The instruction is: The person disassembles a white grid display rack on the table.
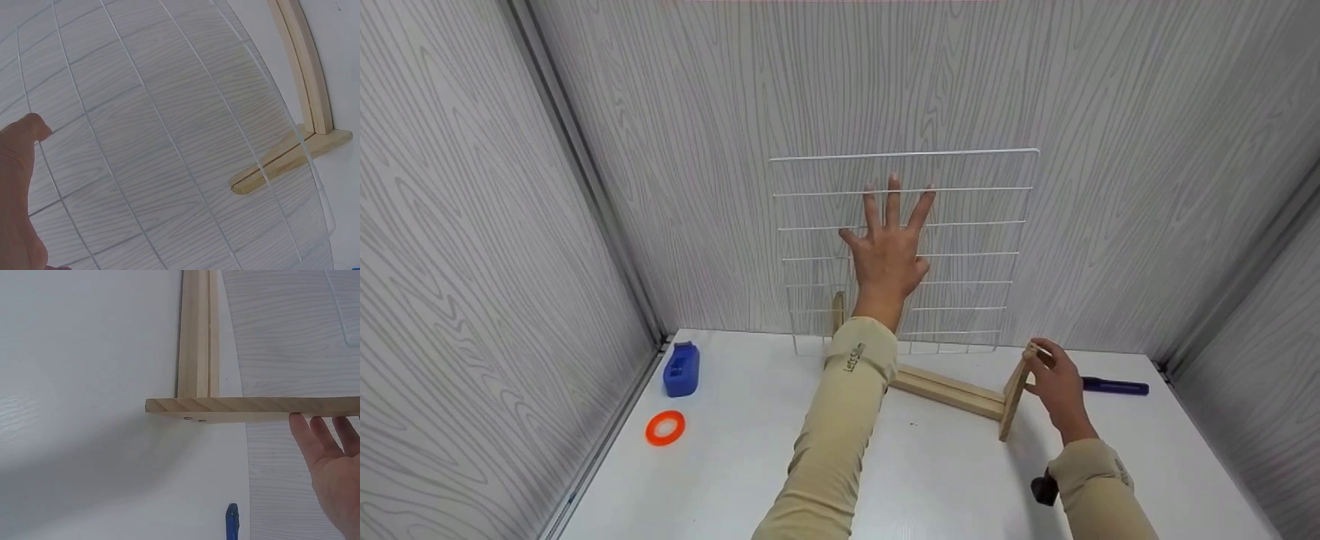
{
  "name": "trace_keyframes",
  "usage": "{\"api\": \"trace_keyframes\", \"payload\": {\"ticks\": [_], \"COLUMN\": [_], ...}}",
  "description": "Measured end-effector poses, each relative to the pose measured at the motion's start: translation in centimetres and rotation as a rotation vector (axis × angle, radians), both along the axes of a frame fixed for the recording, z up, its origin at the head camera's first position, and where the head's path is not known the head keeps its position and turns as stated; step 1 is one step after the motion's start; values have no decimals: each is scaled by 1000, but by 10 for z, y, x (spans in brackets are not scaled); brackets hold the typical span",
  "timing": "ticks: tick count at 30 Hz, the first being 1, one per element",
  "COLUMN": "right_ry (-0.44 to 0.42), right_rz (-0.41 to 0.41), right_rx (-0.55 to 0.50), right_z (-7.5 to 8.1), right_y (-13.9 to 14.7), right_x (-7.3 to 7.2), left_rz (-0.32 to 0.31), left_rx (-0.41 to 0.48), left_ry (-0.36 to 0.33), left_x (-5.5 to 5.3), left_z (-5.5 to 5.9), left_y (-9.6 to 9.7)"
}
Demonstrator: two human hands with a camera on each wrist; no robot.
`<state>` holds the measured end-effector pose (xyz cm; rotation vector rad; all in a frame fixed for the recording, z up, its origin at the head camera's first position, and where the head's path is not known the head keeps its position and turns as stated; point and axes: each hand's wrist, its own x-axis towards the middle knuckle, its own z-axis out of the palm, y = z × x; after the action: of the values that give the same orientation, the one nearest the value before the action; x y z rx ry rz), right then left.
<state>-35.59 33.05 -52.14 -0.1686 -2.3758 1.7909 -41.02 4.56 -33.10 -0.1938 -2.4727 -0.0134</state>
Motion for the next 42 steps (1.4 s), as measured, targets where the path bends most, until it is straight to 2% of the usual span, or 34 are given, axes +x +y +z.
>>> {"api": "trace_keyframes", "payload": {"ticks": [9,14,17,25,29,32,37,39,42], "right_ry": [5,-3,-9,-41,-25,-20,-7,-13,-35], "right_rz": [-37,-33,-9,118,111,78,52,69,128], "right_rx": [15,33,26,14,33,91,198,201,154], "right_z": [0,1,2,0,-1,-1,3,5,6], "right_y": [-2,0,3,11,13,15,22,25,29], "right_x": [0,2,3,7,7,10,15,17,18], "left_rz": [3,11,11,11,15,4,18,23,12], "left_rx": [-10,-20,-25,-31,-26,-23,-28,-27,-12], "left_ry": [43,24,18,31,18,12,39,47,32], "left_x": [0,2,2,0,0,0,1,0,0], "left_z": [-5,-9,-13,-22,-24,-24,-24,-24,-25], "left_y": [-3,-3,-2,-5,-8,-9,-12,-12,-13]}}
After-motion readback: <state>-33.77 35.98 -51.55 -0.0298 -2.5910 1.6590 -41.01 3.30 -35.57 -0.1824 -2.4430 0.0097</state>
